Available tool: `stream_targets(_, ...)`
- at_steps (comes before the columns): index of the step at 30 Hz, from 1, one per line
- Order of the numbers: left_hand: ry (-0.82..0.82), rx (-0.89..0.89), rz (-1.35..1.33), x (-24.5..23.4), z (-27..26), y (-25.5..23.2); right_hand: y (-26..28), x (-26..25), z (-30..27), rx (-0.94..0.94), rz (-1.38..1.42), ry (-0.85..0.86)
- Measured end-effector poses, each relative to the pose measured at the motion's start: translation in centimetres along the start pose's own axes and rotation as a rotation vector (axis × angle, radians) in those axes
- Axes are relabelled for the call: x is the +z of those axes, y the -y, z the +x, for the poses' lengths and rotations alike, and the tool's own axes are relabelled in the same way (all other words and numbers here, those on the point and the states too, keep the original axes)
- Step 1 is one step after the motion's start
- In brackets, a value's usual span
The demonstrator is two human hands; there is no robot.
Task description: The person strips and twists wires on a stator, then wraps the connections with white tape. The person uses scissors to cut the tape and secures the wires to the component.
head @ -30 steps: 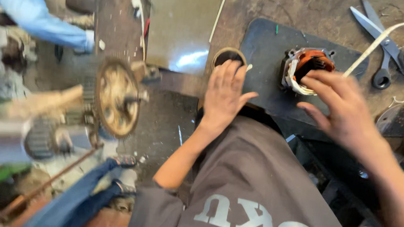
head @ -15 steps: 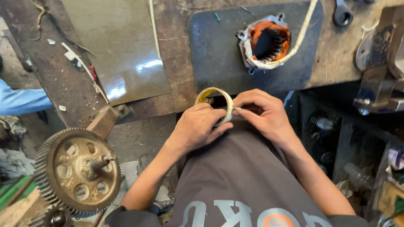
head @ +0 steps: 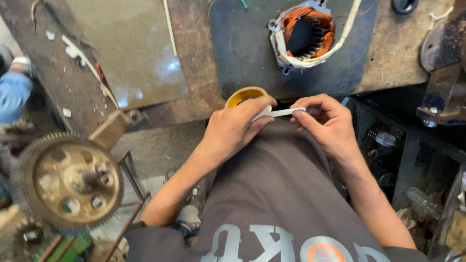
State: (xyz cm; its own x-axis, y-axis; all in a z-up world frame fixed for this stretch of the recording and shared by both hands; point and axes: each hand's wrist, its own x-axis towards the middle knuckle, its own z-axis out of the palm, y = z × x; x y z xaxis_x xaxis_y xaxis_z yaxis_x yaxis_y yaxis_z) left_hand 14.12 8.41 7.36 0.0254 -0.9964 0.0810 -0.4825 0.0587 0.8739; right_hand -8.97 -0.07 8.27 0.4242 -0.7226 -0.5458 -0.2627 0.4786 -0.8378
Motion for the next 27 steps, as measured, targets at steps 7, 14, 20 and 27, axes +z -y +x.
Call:
stream_targets(7,-0.030,-0.263,0.181,2.9,1.4,-3.2,-0.6,-4.0,-0.9,0.021,-0.056,0.005)
stream_targets(14,0.012,-0.163,0.071,5.1,2.2,-5.0,1.7,-7.0,-0.1,-0.190,-0.341,0.153)
stream_targets(20,0.108,-0.139,0.032,4.9,3.1,-5.8,3.2,-6.6,-0.4,-0.287,-0.503,0.233)
stream_targets(27,0.175,-0.039,0.044,3.3,3.9,-5.0,3.0,-5.5,0.5,-0.347,-0.541,0.217)
